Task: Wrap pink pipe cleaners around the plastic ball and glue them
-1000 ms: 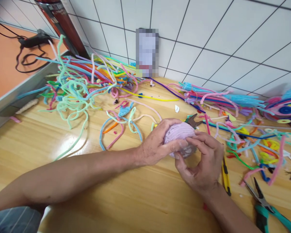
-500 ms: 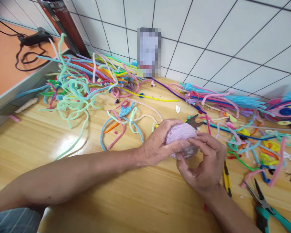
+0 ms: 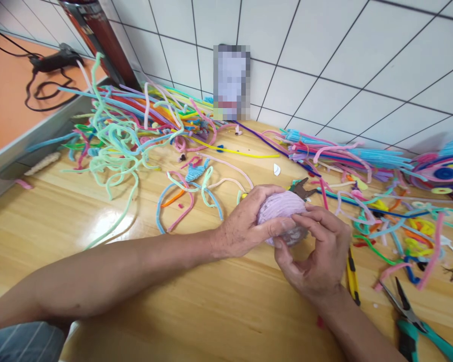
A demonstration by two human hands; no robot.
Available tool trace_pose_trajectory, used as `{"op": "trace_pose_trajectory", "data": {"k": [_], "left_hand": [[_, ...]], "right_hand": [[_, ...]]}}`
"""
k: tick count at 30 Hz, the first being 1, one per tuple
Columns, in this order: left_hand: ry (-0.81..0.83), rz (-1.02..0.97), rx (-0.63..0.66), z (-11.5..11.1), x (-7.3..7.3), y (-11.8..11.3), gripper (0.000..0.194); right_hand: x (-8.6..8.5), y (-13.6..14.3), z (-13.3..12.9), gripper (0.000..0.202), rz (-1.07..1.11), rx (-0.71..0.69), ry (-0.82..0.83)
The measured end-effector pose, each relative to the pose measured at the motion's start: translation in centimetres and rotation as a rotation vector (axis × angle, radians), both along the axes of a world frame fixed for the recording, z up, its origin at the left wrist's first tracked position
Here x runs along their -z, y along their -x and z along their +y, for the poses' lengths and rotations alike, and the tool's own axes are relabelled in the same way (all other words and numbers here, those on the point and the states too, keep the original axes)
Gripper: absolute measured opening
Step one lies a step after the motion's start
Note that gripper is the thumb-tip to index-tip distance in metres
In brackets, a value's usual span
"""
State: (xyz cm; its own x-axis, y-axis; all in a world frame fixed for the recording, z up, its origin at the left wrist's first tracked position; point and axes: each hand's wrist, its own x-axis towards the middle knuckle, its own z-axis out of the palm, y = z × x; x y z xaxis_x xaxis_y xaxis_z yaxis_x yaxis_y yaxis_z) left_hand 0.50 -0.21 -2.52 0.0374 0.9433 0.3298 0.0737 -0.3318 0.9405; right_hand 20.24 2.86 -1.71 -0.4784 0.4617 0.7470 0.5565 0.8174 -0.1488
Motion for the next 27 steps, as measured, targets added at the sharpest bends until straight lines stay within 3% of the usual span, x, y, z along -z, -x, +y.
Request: {"op": "trace_pose_trajectory", "data": {"k": [5, 12, 27], "left_hand": [[0.029, 0.029, -0.003, -0.1, -0.1, 0.0, 0.05], [0.026, -0.015, 0.003, 0.0, 0.0, 0.0, 0.054], [0.072, -0.064, 0.047, 0.0, 0.4, 0.2, 0.057]], "right_hand": [[0.0, 0.1, -0.1, 0.055, 0.006, -0.01, 0.004], [-0.3, 0.3, -0.4, 0.047, 0.014, 0.01, 0.052], [-0.1, 1.2, -0.5, 0.056, 0.036, -0.039, -0.017]]}}
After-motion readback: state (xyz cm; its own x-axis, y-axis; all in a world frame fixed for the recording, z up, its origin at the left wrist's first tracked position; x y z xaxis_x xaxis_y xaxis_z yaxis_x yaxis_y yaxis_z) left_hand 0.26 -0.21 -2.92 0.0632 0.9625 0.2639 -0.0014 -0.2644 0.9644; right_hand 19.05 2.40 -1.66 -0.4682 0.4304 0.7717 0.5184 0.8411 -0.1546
